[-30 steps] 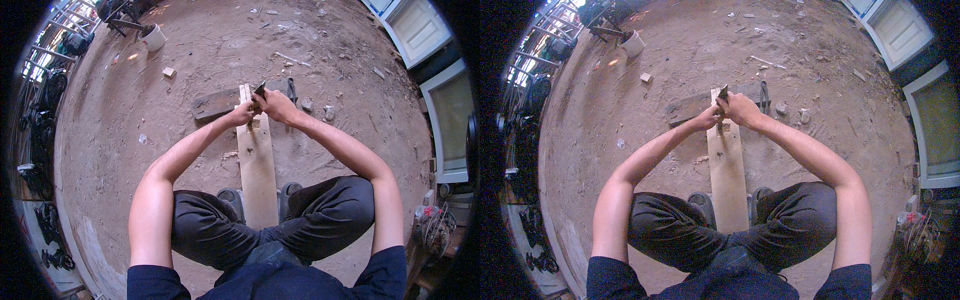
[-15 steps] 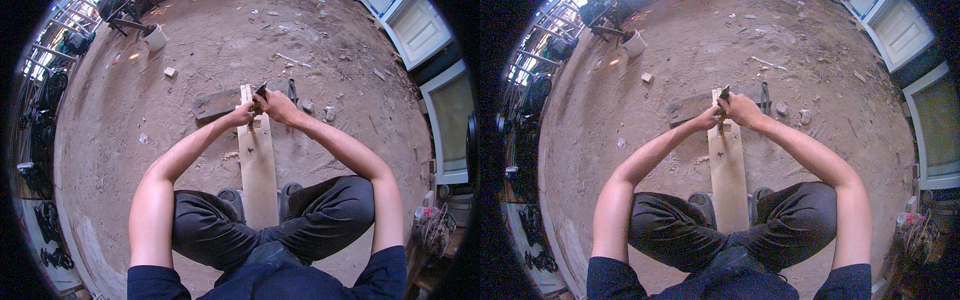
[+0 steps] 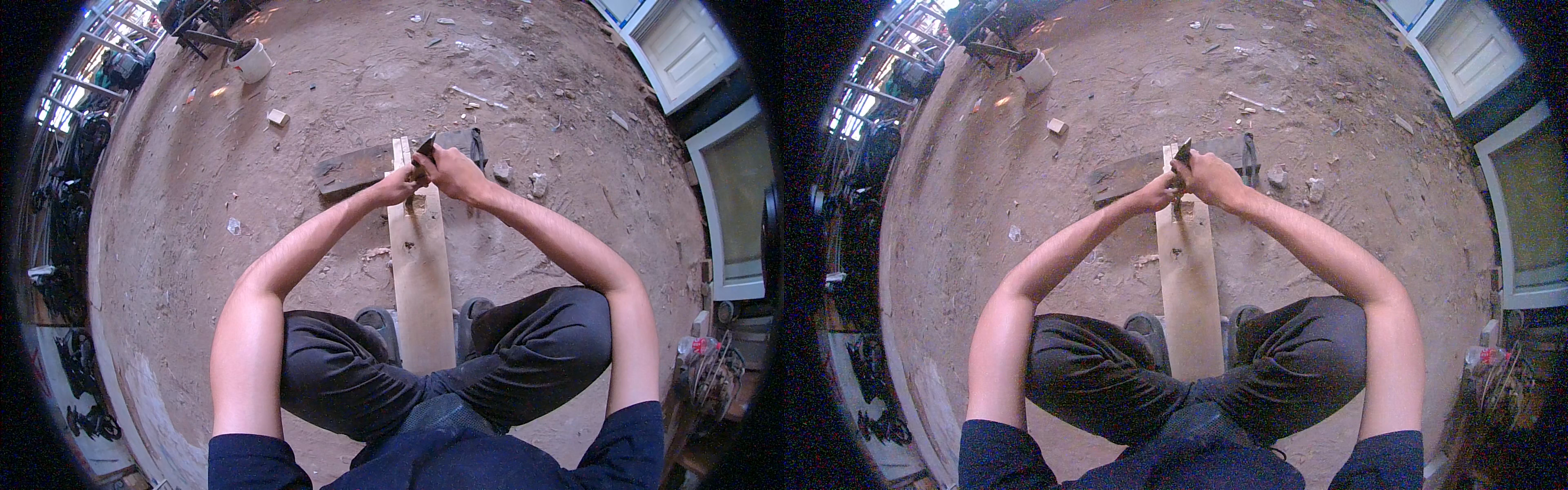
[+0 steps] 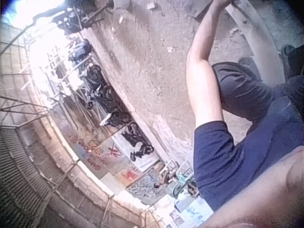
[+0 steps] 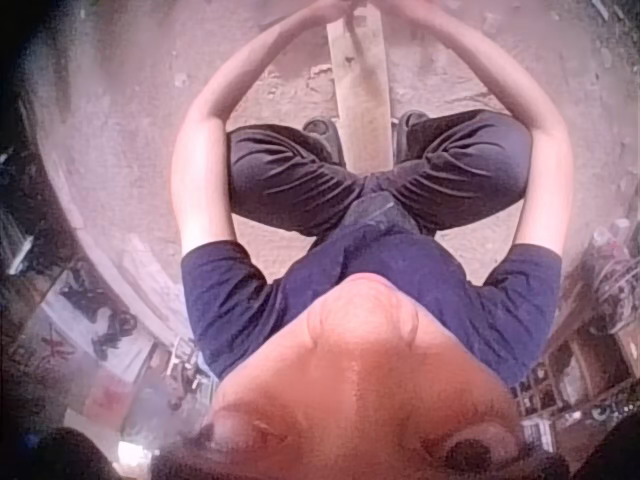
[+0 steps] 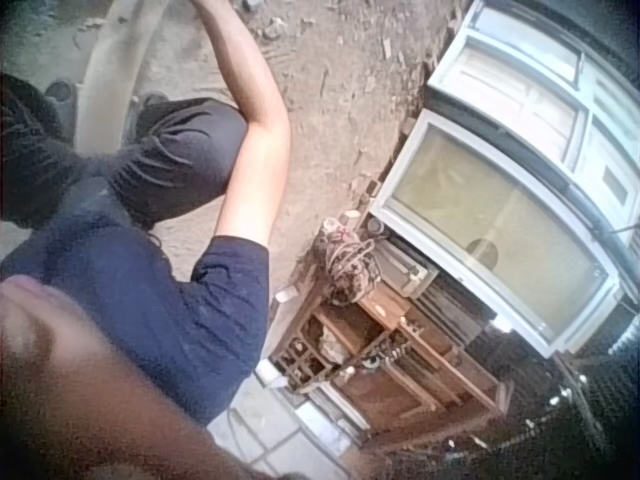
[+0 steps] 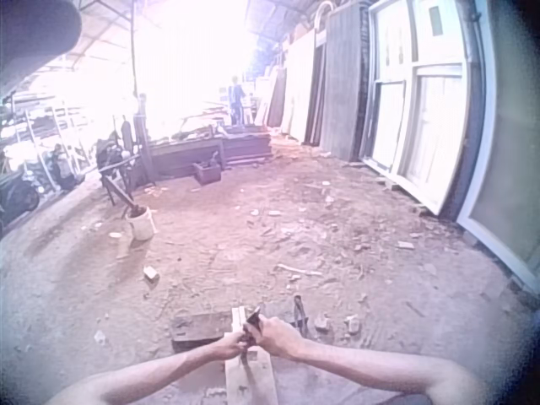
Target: The person carves a rectangular hole into a wooden board by striking a chisel with a hammer to remove wood.
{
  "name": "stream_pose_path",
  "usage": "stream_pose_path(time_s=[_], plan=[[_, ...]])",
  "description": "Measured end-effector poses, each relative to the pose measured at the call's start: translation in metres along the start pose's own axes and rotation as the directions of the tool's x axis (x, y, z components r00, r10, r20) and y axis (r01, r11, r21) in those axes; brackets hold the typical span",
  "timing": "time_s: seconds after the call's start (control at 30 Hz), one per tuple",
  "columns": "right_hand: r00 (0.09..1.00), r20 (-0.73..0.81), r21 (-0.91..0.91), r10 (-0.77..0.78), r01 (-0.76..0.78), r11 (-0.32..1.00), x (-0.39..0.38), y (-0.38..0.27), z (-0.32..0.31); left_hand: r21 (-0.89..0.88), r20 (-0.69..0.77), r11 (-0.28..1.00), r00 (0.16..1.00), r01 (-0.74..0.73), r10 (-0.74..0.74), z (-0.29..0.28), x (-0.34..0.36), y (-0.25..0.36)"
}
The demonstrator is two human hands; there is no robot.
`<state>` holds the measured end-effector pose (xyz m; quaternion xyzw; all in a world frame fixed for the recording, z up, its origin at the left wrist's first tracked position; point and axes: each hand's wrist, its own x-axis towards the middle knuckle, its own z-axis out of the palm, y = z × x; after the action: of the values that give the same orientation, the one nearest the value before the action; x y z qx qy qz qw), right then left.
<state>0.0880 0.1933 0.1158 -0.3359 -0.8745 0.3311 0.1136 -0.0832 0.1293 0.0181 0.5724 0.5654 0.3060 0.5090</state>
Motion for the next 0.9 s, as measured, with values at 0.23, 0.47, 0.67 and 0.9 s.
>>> stream_pose_path(time_s=[0.23,0.47,0.67,0.9], plan=[[1.000,-0.012,0.001,-0.019,0.019,1.000,-0.001,-0.005,-0.002,0.038,0.003,0.999,1.000,-0.016,0.016,-0.001,0.000,-0.003],[1.000,-0.015,-0.012,0.006,-0.006,1.000,0.000,0.001,0.000,0.023,0.019,0.999,0.999,-0.036,0.035,0.000,0.006,-0.010],[1.000,-0.027,-0.004,0.009,-0.009,1.000,-0.001,-0.001,-0.001,0.032,0.025,0.999,0.999,-0.038,0.037,-0.001,0.011,-0.021],[1.000,-0.020,0.006,0.014,-0.014,1.000,0.001,0.000,0.000,0.009,0.029,0.999,0.998,-0.048,0.047,-0.001,0.009,-0.019]])
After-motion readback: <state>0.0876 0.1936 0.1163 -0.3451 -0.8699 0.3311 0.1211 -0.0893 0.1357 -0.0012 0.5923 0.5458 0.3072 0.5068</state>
